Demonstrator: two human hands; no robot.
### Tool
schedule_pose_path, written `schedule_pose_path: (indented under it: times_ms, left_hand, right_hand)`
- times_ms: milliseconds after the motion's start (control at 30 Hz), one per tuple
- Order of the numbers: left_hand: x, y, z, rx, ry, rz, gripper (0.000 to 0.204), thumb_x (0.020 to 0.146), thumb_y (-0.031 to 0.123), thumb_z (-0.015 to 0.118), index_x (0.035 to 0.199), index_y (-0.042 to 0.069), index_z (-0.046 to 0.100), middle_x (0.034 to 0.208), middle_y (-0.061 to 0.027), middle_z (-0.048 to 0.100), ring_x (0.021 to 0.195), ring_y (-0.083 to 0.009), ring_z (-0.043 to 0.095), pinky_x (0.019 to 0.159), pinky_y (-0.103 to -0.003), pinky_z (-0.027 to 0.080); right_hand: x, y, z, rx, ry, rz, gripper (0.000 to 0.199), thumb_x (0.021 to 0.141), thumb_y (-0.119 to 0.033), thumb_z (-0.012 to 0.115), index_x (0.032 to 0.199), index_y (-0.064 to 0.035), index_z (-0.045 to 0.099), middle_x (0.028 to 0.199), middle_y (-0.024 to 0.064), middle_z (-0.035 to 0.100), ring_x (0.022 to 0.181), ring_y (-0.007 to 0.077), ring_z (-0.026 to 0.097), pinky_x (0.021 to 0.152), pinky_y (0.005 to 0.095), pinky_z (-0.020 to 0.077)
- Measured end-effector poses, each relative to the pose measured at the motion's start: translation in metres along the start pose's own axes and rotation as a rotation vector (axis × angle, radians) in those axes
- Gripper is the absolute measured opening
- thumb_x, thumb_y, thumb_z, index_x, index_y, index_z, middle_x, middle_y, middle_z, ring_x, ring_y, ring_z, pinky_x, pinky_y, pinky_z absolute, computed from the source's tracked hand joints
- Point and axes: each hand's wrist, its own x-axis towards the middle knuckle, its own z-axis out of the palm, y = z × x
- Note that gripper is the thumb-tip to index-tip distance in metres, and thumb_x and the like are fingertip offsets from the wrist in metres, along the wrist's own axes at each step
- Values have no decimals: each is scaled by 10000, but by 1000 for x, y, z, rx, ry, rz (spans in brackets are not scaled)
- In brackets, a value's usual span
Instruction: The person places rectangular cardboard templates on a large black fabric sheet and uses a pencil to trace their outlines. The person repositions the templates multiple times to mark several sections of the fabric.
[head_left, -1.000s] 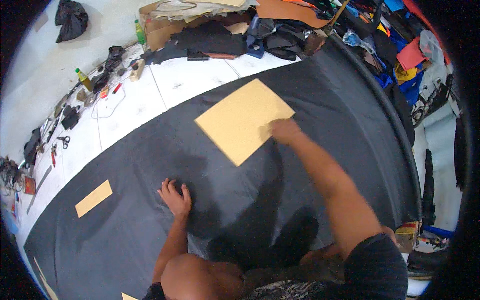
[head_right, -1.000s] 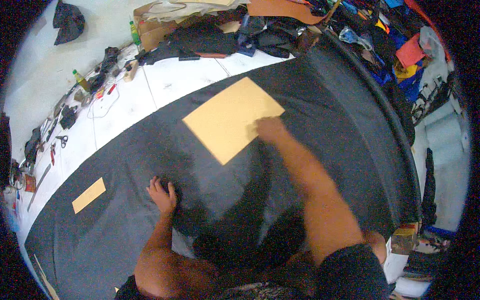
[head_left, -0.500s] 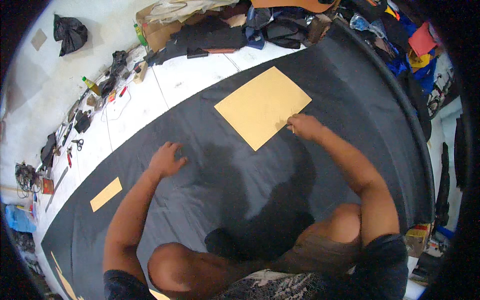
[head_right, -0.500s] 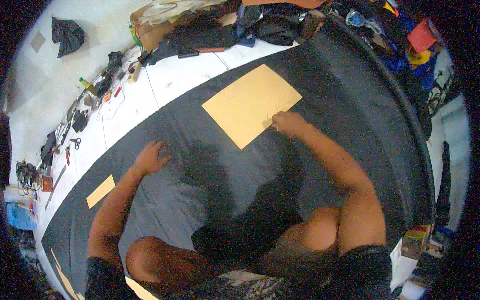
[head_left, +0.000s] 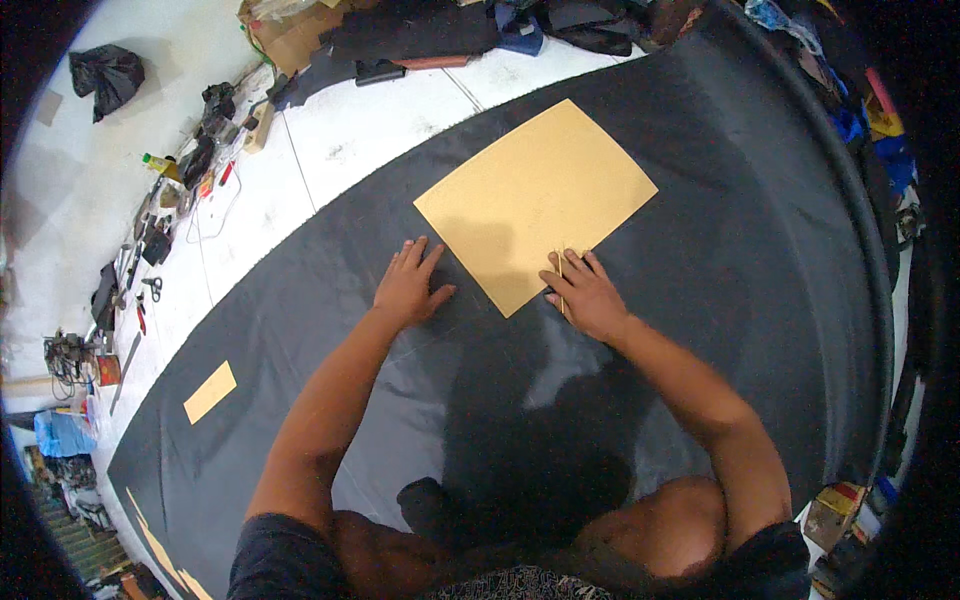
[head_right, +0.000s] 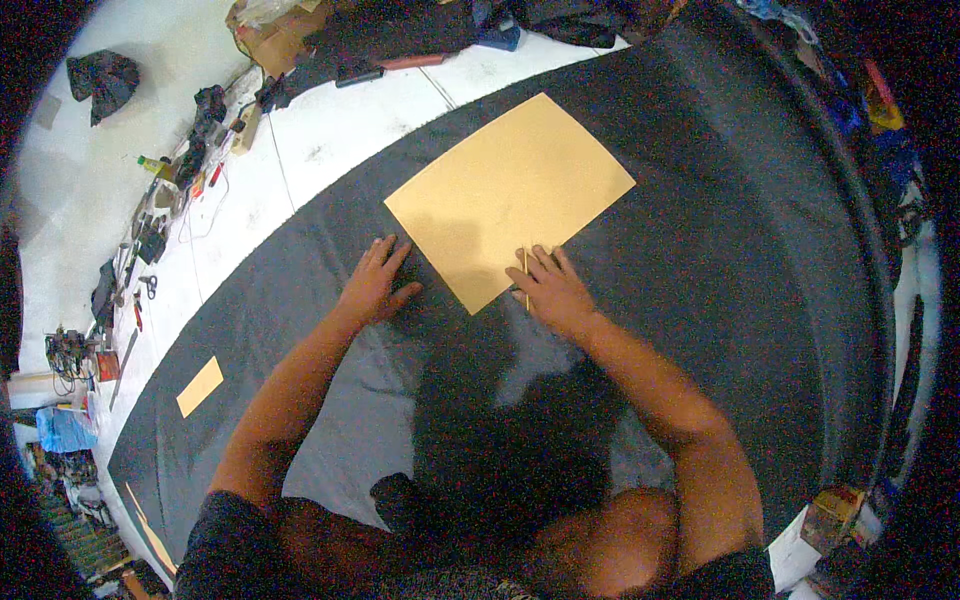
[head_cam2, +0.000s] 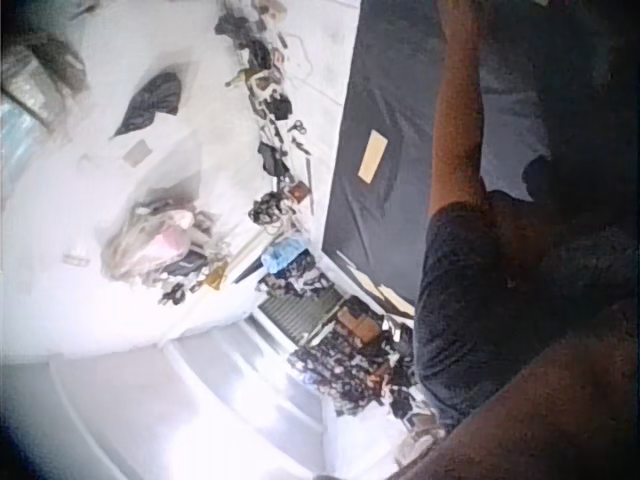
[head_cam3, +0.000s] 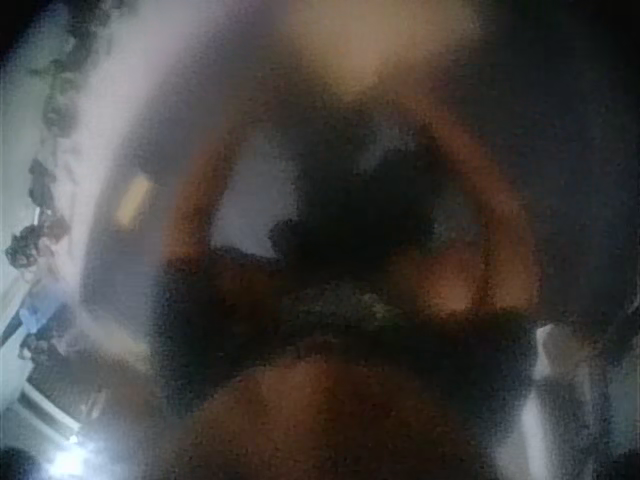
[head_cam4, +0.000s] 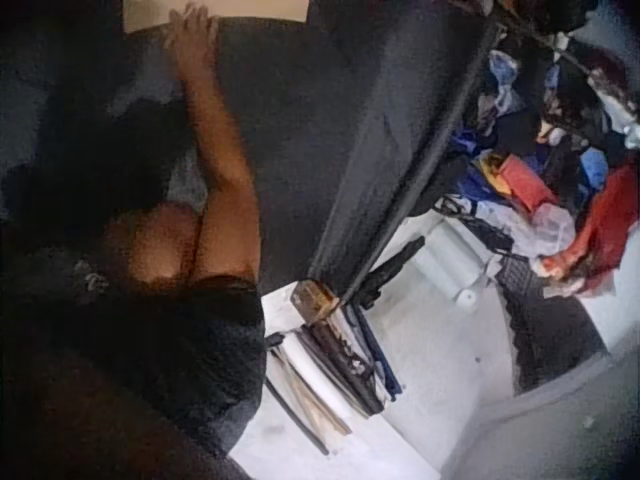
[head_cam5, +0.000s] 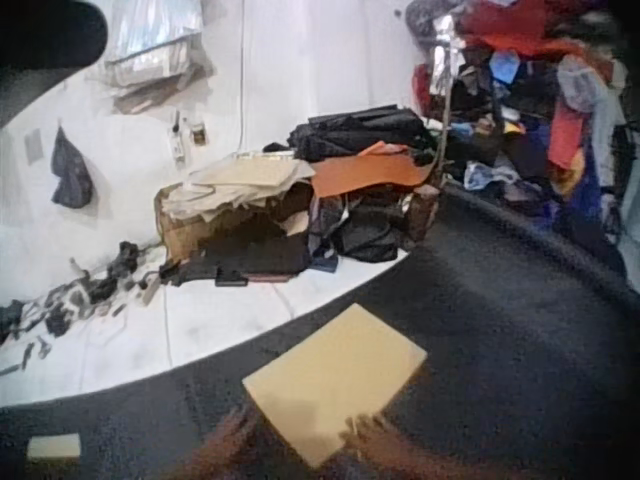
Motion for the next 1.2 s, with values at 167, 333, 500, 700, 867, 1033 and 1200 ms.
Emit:
schedule_pose_path:
  times_ms: [167,333,500,700,867,1033,1200]
  left_hand:
    - [29,13,-5,-68,-104,-137,808,851,543,663,1463,88,395,1539,-203,317,1445,-386,276,1171,-537,243]
    - [36,7,-3,-34,-92,-128,967,771,650,688,1496,103,358,1573,-181,279,1467,-372,244,1176,-558,208]
    - [42,3,-3,-27,-115,-108,1087,705,707,711,1520,109,312,1591,-171,251,1468,-386,239,1162,-587,219]
    - [45,1,-1,-38,-163,-170,1154,679,707,731,1535,89,264,1612,-148,209,1492,-326,203,1188,-540,190]
    - [45,-1,-1,-28,-165,-161,1167,678,715,726,1531,67,263,1611,-168,197,1494,-322,195,1190,-536,189]
    - [44,-3,0,-52,-147,-147,1174,672,700,742,1531,62,259,1607,-177,198,1490,-332,201,1187,-538,198]
    - [46,-4,0,-69,-159,-155,1170,666,667,769,1529,59,265,1603,-181,204,1485,-346,209,1184,-546,205]
  right_hand:
    - [5,-19,2,11,10,52,458,957,-349,565,1365,-144,521,1488,151,431,1368,357,391,1093,521,311]
    - [11,-26,-4,-6,-7,45,502,953,-361,573,1404,-155,493,1513,136,407,1378,344,385,1041,506,346]
    - [4,-20,7,22,0,30,511,957,-342,569,1426,-165,467,1547,135,360,1411,343,345,1114,540,278]
    - [3,-17,8,78,-36,27,495,968,-337,553,1425,-165,470,1558,131,343,1439,351,301,1172,559,183]
    - [2,-16,10,66,-45,16,493,971,-360,548,1419,-164,482,1560,127,341,1458,358,261,1187,566,140]
    - [2,-17,8,50,-47,3,500,971,-392,543,1415,-168,489,1561,132,336,1467,367,237,1190,579,117]
    - [6,-16,7,70,-62,-3,507,966,-393,551,1411,-159,490,1561,135,336,1467,376,233,1185,594,119]
